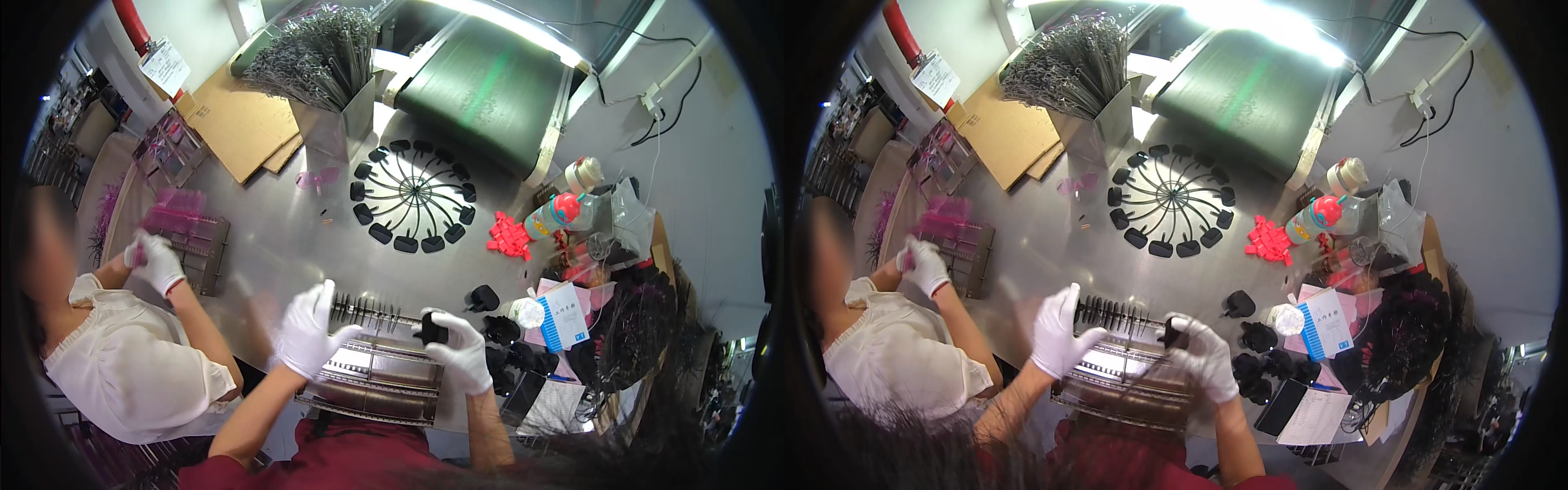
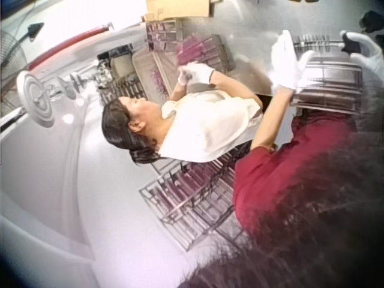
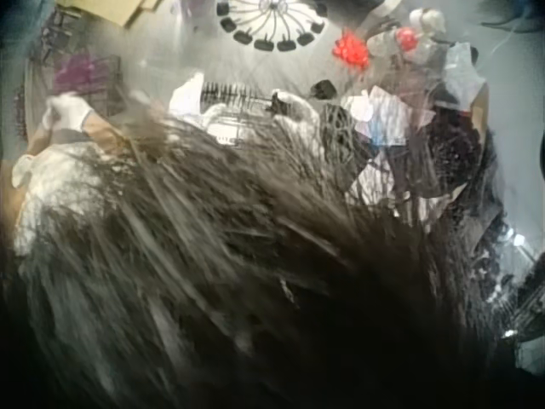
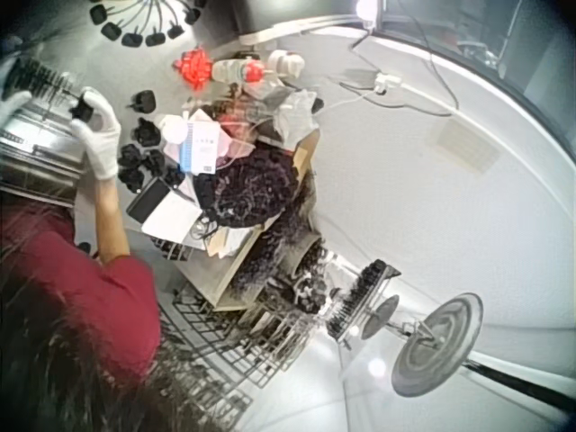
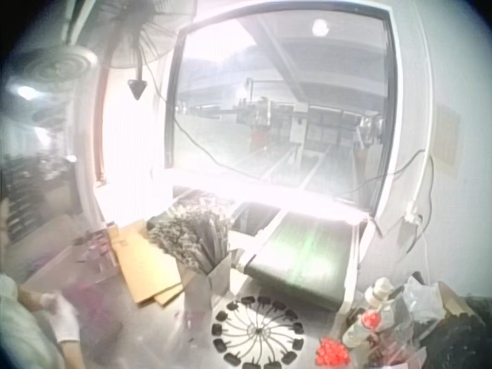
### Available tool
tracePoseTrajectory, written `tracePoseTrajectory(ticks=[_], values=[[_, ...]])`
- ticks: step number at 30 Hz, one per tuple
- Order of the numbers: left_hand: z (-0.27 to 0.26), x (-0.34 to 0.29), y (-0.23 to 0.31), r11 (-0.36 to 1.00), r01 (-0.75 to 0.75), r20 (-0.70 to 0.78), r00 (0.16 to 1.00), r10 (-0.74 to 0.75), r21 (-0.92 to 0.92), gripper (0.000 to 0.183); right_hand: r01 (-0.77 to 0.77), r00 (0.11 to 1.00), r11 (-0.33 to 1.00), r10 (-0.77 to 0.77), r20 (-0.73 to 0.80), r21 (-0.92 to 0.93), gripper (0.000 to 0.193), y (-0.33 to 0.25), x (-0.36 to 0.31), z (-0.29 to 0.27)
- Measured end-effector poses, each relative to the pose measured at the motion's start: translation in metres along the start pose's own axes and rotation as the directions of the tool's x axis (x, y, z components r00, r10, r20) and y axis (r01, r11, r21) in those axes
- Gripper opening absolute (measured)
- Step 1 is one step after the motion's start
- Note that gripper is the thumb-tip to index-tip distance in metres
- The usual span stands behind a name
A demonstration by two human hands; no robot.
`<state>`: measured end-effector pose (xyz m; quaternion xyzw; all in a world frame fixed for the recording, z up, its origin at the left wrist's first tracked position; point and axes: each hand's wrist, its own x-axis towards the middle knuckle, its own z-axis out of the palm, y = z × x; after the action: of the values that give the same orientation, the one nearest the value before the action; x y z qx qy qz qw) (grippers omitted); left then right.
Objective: The person assembles small black and pink decorative items by inserting them into metal racks. They handle the items one by one, arranging them in rows on the racks and occasionally moving the racks to different positions on the table.
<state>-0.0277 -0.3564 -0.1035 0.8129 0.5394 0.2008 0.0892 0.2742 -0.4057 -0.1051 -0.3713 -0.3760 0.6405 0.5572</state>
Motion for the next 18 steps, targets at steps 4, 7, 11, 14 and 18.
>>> tracePoseTrajectory(ticks=[4, 7, 11, 14, 18], values=[[0.007, 0.018, -0.009, 0.948, -0.302, 0.221, 0.936, 0.276, 0.098, 0.093, -0.113, 0.992, 0.927, 0.082, -0.101, -0.359, 0.03, 0.023, 0.037, -0.01], [0.014, 0.024, 0.004, 0.933, -0.349, 0.288, 0.905, 0.313, 0.083, 0.078, 0.057, 0.995, 0.735, -0.095, -0.019, -0.676, 0.028, 0.045, 0.045, 0.006], [0.007, 0.03, -0.017, 0.946, -0.284, 0.325, 0.919, 0.222, 0.155, 0.079, 0.236, 0.969, 0.342, -0.149, 0.196, -0.91, 0.058, 0.028, 0.047, 0.031], [0.009, 0.032, -0.014, 0.941, -0.306, 0.344, 0.907, 0.243, 0.143, 0.081, 0.239, 0.97, 0.392, -0.137, 0.201, -0.888, 0.063, 0.015, 0.034, 0.013], [0.023, 0.047, 0.033, 0.902, -0.429, 0.362, 0.849, 0.384, 0.049, 0.077, 0.128, 0.991, 0.419, -0.082, 0.103, -0.899, 0.07, 0.005, 0.017, -0.01]])
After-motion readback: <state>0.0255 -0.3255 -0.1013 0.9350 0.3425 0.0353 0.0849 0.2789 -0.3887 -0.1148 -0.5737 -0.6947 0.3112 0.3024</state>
